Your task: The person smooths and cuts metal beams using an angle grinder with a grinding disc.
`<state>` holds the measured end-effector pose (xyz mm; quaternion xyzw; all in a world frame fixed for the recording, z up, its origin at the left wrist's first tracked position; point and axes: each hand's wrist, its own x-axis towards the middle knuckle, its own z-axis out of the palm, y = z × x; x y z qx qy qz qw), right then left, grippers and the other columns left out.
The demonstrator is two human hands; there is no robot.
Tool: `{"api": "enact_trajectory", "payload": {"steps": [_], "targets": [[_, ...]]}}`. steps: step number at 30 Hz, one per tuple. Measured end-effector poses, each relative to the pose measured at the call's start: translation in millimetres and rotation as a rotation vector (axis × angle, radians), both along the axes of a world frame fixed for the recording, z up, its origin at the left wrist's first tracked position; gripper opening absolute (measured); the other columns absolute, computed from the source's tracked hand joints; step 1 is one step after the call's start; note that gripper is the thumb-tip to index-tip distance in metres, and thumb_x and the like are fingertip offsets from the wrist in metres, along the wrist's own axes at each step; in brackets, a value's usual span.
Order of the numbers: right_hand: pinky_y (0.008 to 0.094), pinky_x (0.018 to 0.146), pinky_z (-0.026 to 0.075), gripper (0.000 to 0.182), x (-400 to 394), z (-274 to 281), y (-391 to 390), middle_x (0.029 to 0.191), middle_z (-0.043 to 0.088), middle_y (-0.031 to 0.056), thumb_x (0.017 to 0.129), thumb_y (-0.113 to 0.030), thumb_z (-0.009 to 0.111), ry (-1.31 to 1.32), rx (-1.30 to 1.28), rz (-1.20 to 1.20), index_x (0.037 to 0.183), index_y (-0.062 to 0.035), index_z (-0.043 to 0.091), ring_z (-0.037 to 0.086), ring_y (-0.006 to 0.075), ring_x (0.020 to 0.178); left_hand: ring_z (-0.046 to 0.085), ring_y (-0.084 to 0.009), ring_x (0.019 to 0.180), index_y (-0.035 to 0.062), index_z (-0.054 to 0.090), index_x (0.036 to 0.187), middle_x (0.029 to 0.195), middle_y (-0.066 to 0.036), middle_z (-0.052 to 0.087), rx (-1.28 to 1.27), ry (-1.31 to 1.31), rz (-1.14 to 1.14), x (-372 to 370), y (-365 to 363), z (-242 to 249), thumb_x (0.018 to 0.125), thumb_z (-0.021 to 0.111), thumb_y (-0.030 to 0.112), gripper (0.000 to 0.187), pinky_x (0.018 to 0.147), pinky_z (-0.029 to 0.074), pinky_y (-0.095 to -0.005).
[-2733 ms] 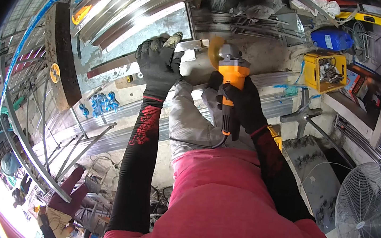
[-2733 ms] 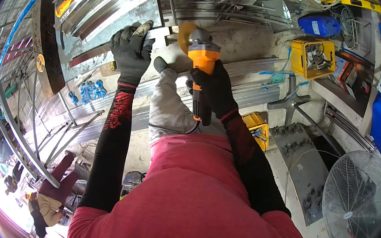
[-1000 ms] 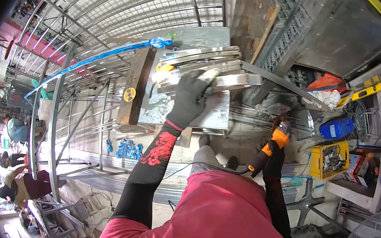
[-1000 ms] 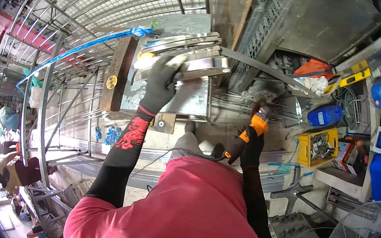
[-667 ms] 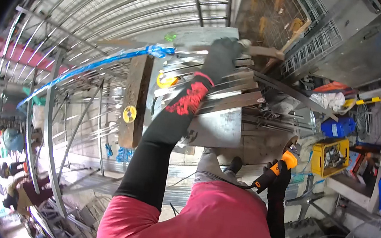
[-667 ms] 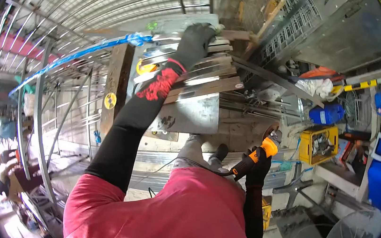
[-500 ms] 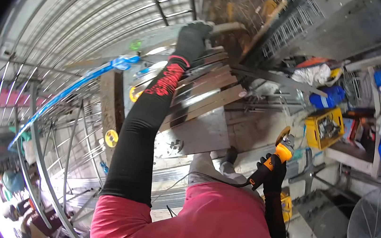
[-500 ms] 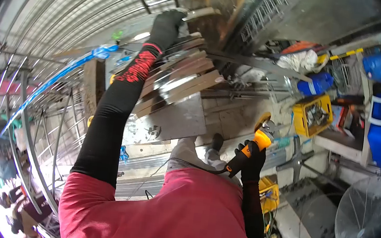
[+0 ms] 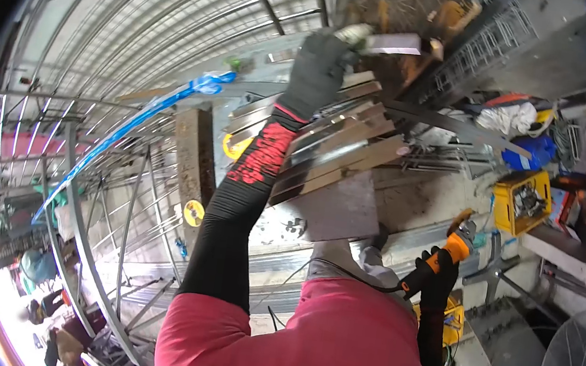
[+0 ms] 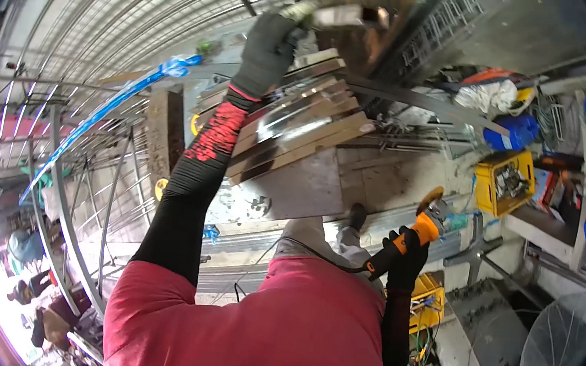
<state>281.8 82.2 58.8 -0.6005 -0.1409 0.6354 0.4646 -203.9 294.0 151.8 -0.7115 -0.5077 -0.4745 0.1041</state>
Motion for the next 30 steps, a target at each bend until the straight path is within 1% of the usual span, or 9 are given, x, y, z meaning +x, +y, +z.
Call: {"api": "enact_trajectory", "payload": {"steps": [3, 6, 9, 12, 16, 21, 24, 27, 30], "targets": [[0.0479, 0.075, 0.069, 0.041, -2.8, 0.4, 2.9, 0.115, 0.065, 0.0117, 0.098, -0.019, 0.077, 0.003, 0.012, 0.021, 0.131, -0.0092, 0.055, 0.074, 0.0321, 0.097, 0.064, -0.0407, 0.114, 0.0098, 0.067, 0.142, 0.119, -0.019, 0.069, -0.119, 0.078, -0.050, 2.8, -12.9, 0.6, 0.086, 0.062, -0.004, 0.058, 0.102, 0.051, -0.0509], [0.0476, 0.076, 0.069, 0.043, -7.2, 7.8, 3.4, 0.115, 0.065, 0.0119, 0.098, -0.019, 0.076, -0.043, 0.021, 0.025, 0.133, -0.0093, 0.054, 0.074, 0.0312, 0.097, 0.064, -0.0427, 0.115, 0.0090, 0.067, 0.142, 0.119, -0.019, 0.069, -0.198, 0.135, -0.002, -19.6, -16.8, -25.2, 0.081, 0.061, -0.006, 0.063, 0.104, 0.051, -0.0526], [0.0468, 0.077, 0.069, 0.045, -8.8, 10.9, 2.9, 0.114, 0.065, 0.0112, 0.099, -0.020, 0.076, -0.039, 0.021, 0.049, 0.137, -0.0104, 0.052, 0.074, 0.0294, 0.095, 0.064, -0.0449, 0.117, 0.0077, 0.072, 0.126, 0.121, -0.022, 0.071, -0.296, 0.110, 0.132, -63.1, 1.1, -75.0, 0.083, 0.063, 0.002, 0.045, 0.105, 0.052, -0.0531], [0.0469, 0.077, 0.068, 0.045, -5.0, 5.4, 1.0, 0.113, 0.065, 0.0108, 0.099, -0.020, 0.075, -0.037, 0.025, 0.078, 0.137, -0.0111, 0.052, 0.074, 0.0293, 0.094, 0.068, -0.0436, 0.109, 0.0137, 0.075, 0.124, 0.116, -0.019, 0.074, -0.633, 0.204, 0.233, -91.8, 12.3, -87.5, 0.086, 0.073, 0.018, 0.038, 0.098, 0.055, -0.0528], [0.0470, 0.079, 0.068, 0.044, -12.9, 16.5, 1.4, 0.112, 0.066, 0.0102, 0.101, -0.021, 0.074, -0.077, -0.003, 0.072, 0.138, -0.0123, 0.052, 0.074, 0.0289, 0.094, 0.070, -0.0427, 0.107, 0.0147, 0.077, 0.122, 0.117, -0.019, 0.075, -0.764, 0.262, 0.321, -113.5, 24.5, -124.2, 0.089, 0.072, 0.021, 0.034, 0.098, 0.056, -0.0522], [0.0467, 0.080, 0.068, 0.044, -10.8, 17.6, 2.1, 0.113, 0.066, 0.0098, 0.101, -0.021, 0.074, -0.078, 0.017, 0.081, 0.139, -0.0121, 0.052, 0.074, 0.0289, 0.095, 0.073, -0.0413, 0.107, 0.0157, 0.077, 0.120, 0.117, -0.017, 0.076, -0.621, 0.328, 0.498, -77.8, 9.4, -86.2, 0.093, 0.072, 0.031, 0.032, 0.095, 0.058, -0.0528], [0.0461, 0.080, 0.068, 0.045, -9.9, 17.0, 5.0, 0.113, 0.066, 0.0099, 0.101, -0.021, 0.073, -0.071, 0.025, 0.070, 0.139, -0.0105, 0.052, 0.075, 0.0290, 0.095, 0.073, -0.0423, 0.105, 0.0148, 0.077, 0.120, 0.117, -0.018, 0.075, -0.696, 0.201, 0.223, -61.9, -18.0, -69.4, 0.095, 0.071, 0.036, 0.033, 0.093, 0.058, -0.0534], [0.0452, 0.081, 0.068, 0.047, -11.2, 24.9, 6.5, 0.114, 0.065, 0.0106, 0.101, -0.023, 0.074, -0.074, 0.017, 0.084, 0.139, -0.0087, 0.052, 0.074, 0.0285, 0.096, 0.073, -0.0432, 0.102, 0.0139, 0.076, 0.119, 0.116, -0.019, 0.075, -0.918, 0.141, 0.303, -51.2, -44.9, -70.5, 0.094, 0.073, 0.040, 0.036, 0.090, 0.059, -0.0539], [0.0447, 0.081, 0.067, 0.048, -10.1, 24.6, 9.8, 0.114, 0.066, 0.0111, 0.100, -0.023, 0.074, -0.074, 0.021, 0.097, 0.140, -0.0080, 0.051, 0.074, 0.0286, 0.097, 0.072, -0.0472, 0.103, 0.0090, 0.074, 0.125, 0.107, -0.025, 0.076, -0.873, 0.128, 0.245, -53.7, -51.1, -61.2, 0.098, 0.072, 0.039, 0.041, 0.092, 0.058, -0.0537]]}}
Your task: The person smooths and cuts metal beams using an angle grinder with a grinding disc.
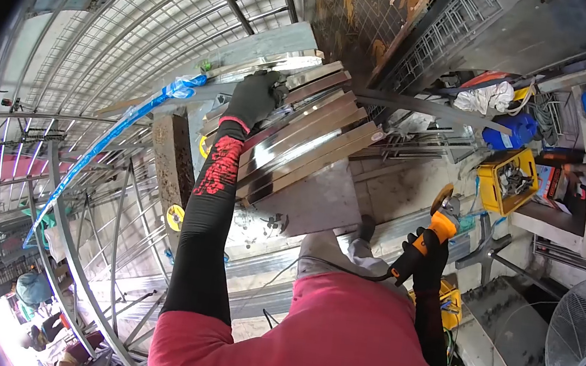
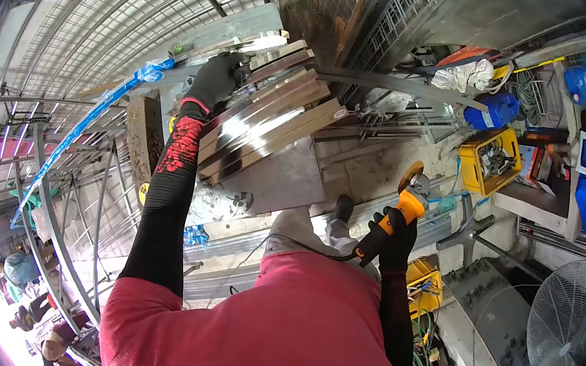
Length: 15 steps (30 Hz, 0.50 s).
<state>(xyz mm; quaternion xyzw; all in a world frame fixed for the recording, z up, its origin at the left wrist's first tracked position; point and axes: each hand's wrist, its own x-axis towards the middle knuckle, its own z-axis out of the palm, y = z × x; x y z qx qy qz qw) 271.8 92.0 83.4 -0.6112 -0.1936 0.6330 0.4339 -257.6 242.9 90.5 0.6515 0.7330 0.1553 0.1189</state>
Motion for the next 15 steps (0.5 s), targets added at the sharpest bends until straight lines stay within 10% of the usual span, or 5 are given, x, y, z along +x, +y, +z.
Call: {"api": "enact_trajectory", "payload": {"steps": [15], "targets": [[0.0458, 0.082, 0.068, 0.046, 13.2, -15.0, 1.7, 0.113, 0.066, 0.0119, 0.100, -0.022, 0.074, 0.030, 0.011, 0.009, 0.138, -0.0085, 0.051, 0.074, 0.0290, 0.096, 0.072, -0.0401, 0.096, 0.0148, 0.075, 0.119, 0.105, -0.017, 0.073, 0.130, 0.261, 0.002, 26.0, -19.5, -3.9, 0.084, 0.081, 0.035, 0.041, 0.084, 0.058, -0.0525]]}}
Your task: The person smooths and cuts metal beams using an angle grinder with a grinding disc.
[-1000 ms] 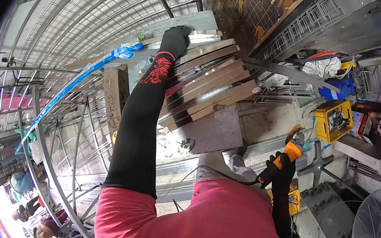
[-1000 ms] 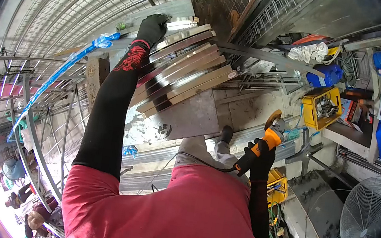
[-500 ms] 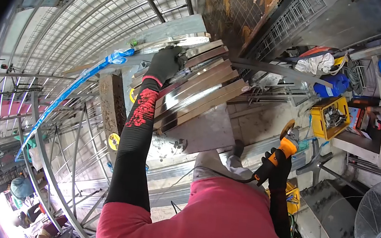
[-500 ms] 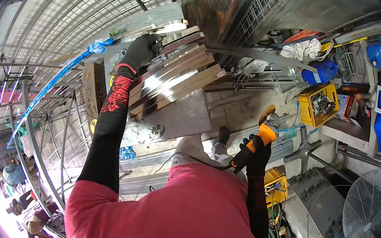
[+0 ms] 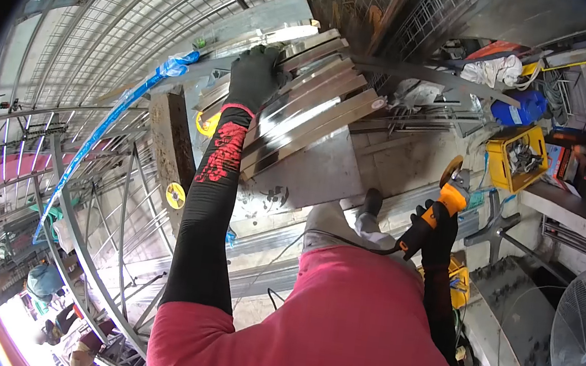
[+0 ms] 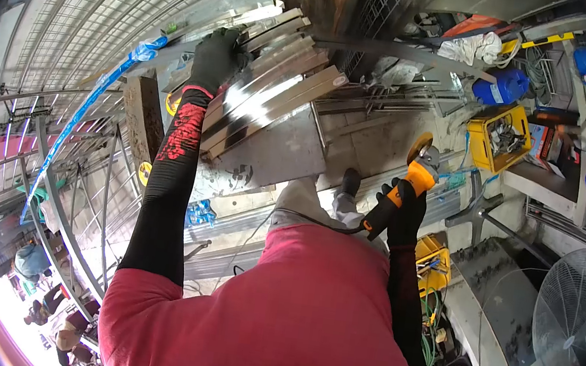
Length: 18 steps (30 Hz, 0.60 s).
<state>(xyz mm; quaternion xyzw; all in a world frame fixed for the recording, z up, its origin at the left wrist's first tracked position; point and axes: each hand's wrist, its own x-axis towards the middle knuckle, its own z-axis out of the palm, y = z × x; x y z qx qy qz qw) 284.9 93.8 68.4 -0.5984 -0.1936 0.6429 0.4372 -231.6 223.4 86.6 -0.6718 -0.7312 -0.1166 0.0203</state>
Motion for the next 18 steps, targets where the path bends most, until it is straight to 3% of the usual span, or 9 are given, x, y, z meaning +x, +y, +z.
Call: {"api": "enact_trajectory", "payload": {"steps": [2, 4, 6, 7, 8, 9, 14, 15, 18], "targets": [[0.0456, 0.082, 0.068, 0.047, -1.6, -0.3, 0.0, 0.112, 0.066, 0.0118, 0.100, -0.022, 0.074, 0.000, -0.009, -0.022, 0.138, -0.0085, 0.051, 0.074, 0.0288, 0.095, 0.072, -0.0399, 0.097, 0.0145, 0.075, 0.119, 0.104, -0.018, 0.073, 0.016, 0.041, 0.020, 17.1, -5.4, 9.9, 0.084, 0.081, 0.035, 0.041, 0.085, 0.057, -0.0525], [0.0447, 0.081, 0.068, 0.047, -4.0, 3.3, -0.2, 0.111, 0.066, 0.0114, 0.099, -0.021, 0.075, 0.003, 0.002, -0.024, 0.137, -0.0079, 0.052, 0.075, 0.0285, 0.094, 0.071, -0.0386, 0.098, 0.0117, 0.074, 0.118, 0.103, -0.018, 0.072, 0.277, -0.019, 0.001, 44.2, -15.2, 17.2, 0.087, 0.078, 0.033, 0.038, 0.087, 0.055, -0.0537], [0.0445, 0.080, 0.068, 0.046, -1.1, -1.1, 2.4, 0.111, 0.066, 0.0112, 0.099, -0.021, 0.075, 0.012, 0.003, -0.027, 0.136, -0.0076, 0.052, 0.075, 0.0285, 0.094, 0.069, -0.0383, 0.100, 0.0094, 0.071, 0.120, 0.106, -0.018, 0.070, 0.169, 0.006, -0.075, 81.9, -38.6, 7.6, 0.093, 0.072, 0.031, 0.034, 0.085, 0.054, -0.0527], [0.0443, 0.080, 0.068, 0.046, 0.2, -2.4, 2.8, 0.110, 0.066, 0.0110, 0.098, -0.020, 0.076, 0.031, 0.010, -0.017, 0.136, -0.0072, 0.053, 0.075, 0.0285, 0.094, 0.067, -0.0377, 0.103, 0.0103, 0.070, 0.122, 0.111, -0.019, 0.068, -0.132, -0.132, -0.065, 112.9, -51.5, 26.2, 0.095, 0.071, 0.034, 0.036, 0.085, 0.054, -0.0510], [0.0443, 0.080, 0.069, 0.045, -1.0, -2.0, 3.6, 0.110, 0.066, 0.0112, 0.098, -0.020, 0.076, 0.032, 0.005, -0.033, 0.134, -0.0065, 0.053, 0.076, 0.0291, 0.093, 0.066, -0.0365, 0.108, 0.0113, 0.070, 0.122, 0.117, -0.018, 0.067, -0.081, -0.144, -0.108, 132.5, -71.0, 3.7, 0.096, 0.073, 0.038, 0.037, 0.084, 0.054, -0.0506], [0.0443, 0.080, 0.069, 0.045, -2.2, 0.2, 5.7, 0.110, 0.066, 0.0112, 0.098, -0.020, 0.076, 0.030, 0.010, -0.038, 0.134, -0.0065, 0.053, 0.076, 0.0291, 0.093, 0.066, -0.0382, 0.100, 0.0133, 0.071, 0.120, 0.111, -0.015, 0.067, 0.002, -0.120, -0.112, 152.5, -84.9, -4.9, 0.095, 0.075, 0.040, 0.037, 0.086, 0.052, -0.0521], [0.0452, 0.081, 0.069, 0.046, 3.3, -0.8, 8.0, 0.110, 0.066, 0.0117, 0.097, -0.021, 0.077, 0.036, 0.026, 0.000, 0.133, -0.0057, 0.054, 0.076, 0.0302, 0.095, 0.059, -0.0426, 0.129, 0.0161, 0.064, 0.147, 0.143, -0.019, 0.063, 0.080, -0.010, 0.081, 200.2, -133.1, -36.4, 0.090, 0.080, 0.043, 0.065, 0.108, 0.044, -0.0597], [0.0455, 0.081, 0.069, 0.045, 4.2, -2.6, 10.6, 0.110, 0.066, 0.0117, 0.098, -0.022, 0.077, 0.025, 0.040, 0.025, 0.133, -0.0058, 0.054, 0.076, 0.0302, 0.095, 0.057, -0.0457, 0.133, 0.0158, 0.064, 0.147, 0.150, -0.023, 0.061, 0.058, -0.069, 0.113, 203.8, -136.3, -37.8, 0.093, 0.076, 0.046, 0.063, 0.112, 0.041, -0.0615], [0.0463, 0.081, 0.068, 0.043, 13.0, -9.2, 15.8, 0.113, 0.066, 0.0109, 0.100, -0.021, 0.073, 0.032, 0.055, 0.083, 0.135, -0.0073, 0.054, 0.074, 0.0278, 0.097, 0.056, -0.0482, 0.135, 0.0123, 0.063, 0.149, 0.145, -0.025, 0.063, 0.020, -0.086, 0.221, 203.9, -128.2, -32.1, 0.100, 0.064, 0.052, 0.063, 0.114, 0.040, -0.0627]]}}
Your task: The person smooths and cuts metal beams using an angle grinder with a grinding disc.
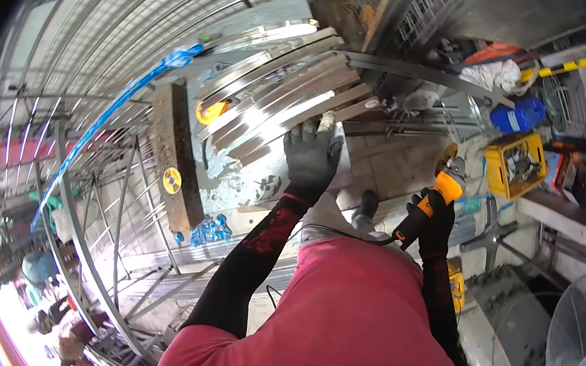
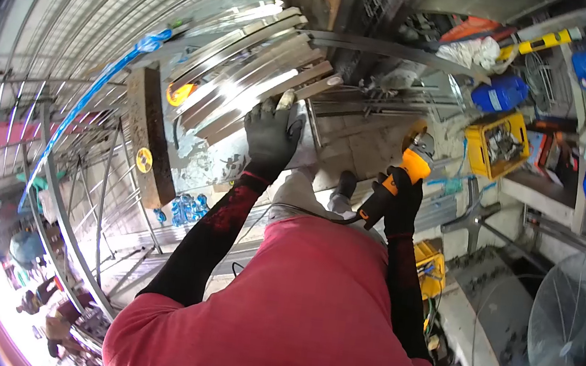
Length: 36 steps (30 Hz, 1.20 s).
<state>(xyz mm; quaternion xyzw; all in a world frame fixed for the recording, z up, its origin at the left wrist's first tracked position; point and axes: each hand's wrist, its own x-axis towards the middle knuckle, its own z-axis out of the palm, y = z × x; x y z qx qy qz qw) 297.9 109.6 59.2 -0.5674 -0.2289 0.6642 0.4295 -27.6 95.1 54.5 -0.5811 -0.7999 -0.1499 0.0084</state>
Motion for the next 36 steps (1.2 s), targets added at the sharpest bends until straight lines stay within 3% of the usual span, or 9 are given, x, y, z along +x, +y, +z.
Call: {"api": "enact_trajectory", "payload": {"steps": [13, 17, 20, 23, 25, 27, 33, 35, 36], "targets": [[0.0424, 0.084, 0.067, 0.036, 37.4, -1.5, 15.4, 0.107, 0.068, 0.0086, 0.102, -0.025, 0.071, 0.021, 0.172, 0.175, 0.130, -0.0062, 0.058, 0.076, 0.0274, 0.100, 0.070, -0.0380, 0.097, 0.0105, 0.074, 0.105, 0.106, -0.015, 0.073, 0.006, -0.106, -0.115, 2.4, 8.2, 30.3, 0.084, 0.077, 0.023, 0.024, 0.084, 0.055, -0.0515], [0.0438, 0.085, 0.067, 0.036, 41.9, -4.7, 11.5, 0.108, 0.067, 0.0078, 0.103, -0.028, 0.071, 0.030, 0.190, 0.198, 0.130, -0.0074, 0.058, 0.076, 0.0276, 0.102, 0.072, -0.0370, 0.083, 0.0075, 0.073, 0.102, 0.090, -0.016, 0.073, 0.747, -0.281, 0.031, -7.7, -8.5, 98.0, 0.099, 0.074, 0.026, 0.019, 0.075, 0.057, -0.0483], [0.0458, 0.087, 0.067, 0.038, 40.6, 5.7, 8.7, 0.111, 0.064, 0.0072, 0.103, -0.028, 0.071, 0.084, 0.146, 0.250, 0.131, -0.0079, 0.056, 0.076, 0.0283, 0.101, 0.069, -0.0108, 0.075, -0.0037, 0.071, 0.108, 0.085, -0.007, 0.072, 0.699, -0.629, 0.442, -10.9, -49.5, 148.8, 0.101, 0.075, 0.022, 0.027, 0.065, 0.056, -0.0310], [0.0458, 0.086, 0.067, 0.038, 43.7, -11.6, 10.6, 0.112, 0.064, 0.0068, 0.103, -0.029, 0.071, 0.148, 0.135, 0.313, 0.131, -0.0080, 0.056, 0.076, 0.0287, 0.100, 0.074, -0.0146, 0.084, -0.0032, 0.071, 0.121, 0.093, -0.009, 0.078, 1.039, -1.493, 0.701, -46.6, -70.1, 69.6, 0.097, 0.077, 0.015, 0.031, 0.073, 0.062, -0.0339], [0.0458, 0.086, 0.067, 0.036, 40.6, -14.2, 12.3, 0.112, 0.065, 0.0067, 0.104, -0.029, 0.069, 0.097, 0.131, 0.337, 0.131, -0.0083, 0.056, 0.077, 0.0293, 0.101, 0.078, -0.0230, 0.090, 0.0040, 0.072, 0.123, 0.103, -0.011, 0.081, 0.547, -0.718, 0.561, -109.1, -113.4, -96.9, 0.091, 0.085, 0.026, 0.041, 0.081, 0.063, -0.0397], [0.0457, 0.087, 0.067, 0.034, 41.0, -33.4, 12.8, 0.114, 0.065, 0.0074, 0.106, -0.028, 0.067, 0.005, 0.283, 0.410, 0.131, -0.0083, 0.056, 0.077, 0.0297, 0.104, 0.079, -0.0359, 0.101, 0.0152, 0.066, 0.133, 0.108, -0.012, 0.083, 0.072, -0.151, 0.627, -70.9, -126.4, -71.7, 0.077, 0.094, 0.047, 0.070, 0.089, 0.061, -0.0461], [0.0470, 0.088, 0.066, 0.037, 29.1, -22.1, 12.1, 0.117, 0.069, 0.0091, 0.105, -0.023, 0.069, -0.017, 0.232, 0.431, 0.135, -0.0088, 0.052, 0.077, 0.0307, 0.105, 0.077, -0.0214, 0.090, 0.0043, 0.073, 0.113, 0.098, -0.008, 0.080, -0.179, -0.330, 0.729, -94.3, -129.2, -90.7, 0.102, 0.073, 0.036, 0.033, 0.082, 0.063, -0.0384], [0.0467, 0.087, 0.067, 0.037, 23.2, -11.6, 7.4, 0.118, 0.070, 0.0098, 0.104, -0.023, 0.070, 0.101, 0.137, 0.421, 0.134, -0.0081, 0.053, 0.077, 0.0303, 0.104, 0.078, -0.0374, 0.099, 0.0111, 0.080, 0.109, 0.097, -0.021, 0.081, 0.112, -0.571, 0.754, -134.5, -139.2, -148.7, 0.108, 0.042, 0.068, 0.068, 0.087, 0.055, -0.0461], [0.0467, 0.087, 0.067, 0.037, 19.8, -4.3, 4.2, 0.118, 0.070, 0.0098, 0.104, -0.023, 0.070, 0.101, 0.119, 0.414, 0.134, -0.0081, 0.053, 0.077, 0.0303, 0.104, 0.078, -0.0364, 0.095, 0.0075, 0.081, 0.103, 0.095, -0.021, 0.081, -0.298, -0.341, 0.793, -83.2, -117.7, -30.9, 0.106, 0.055, 0.060, 0.059, 0.086, 0.056, -0.0450]]}}
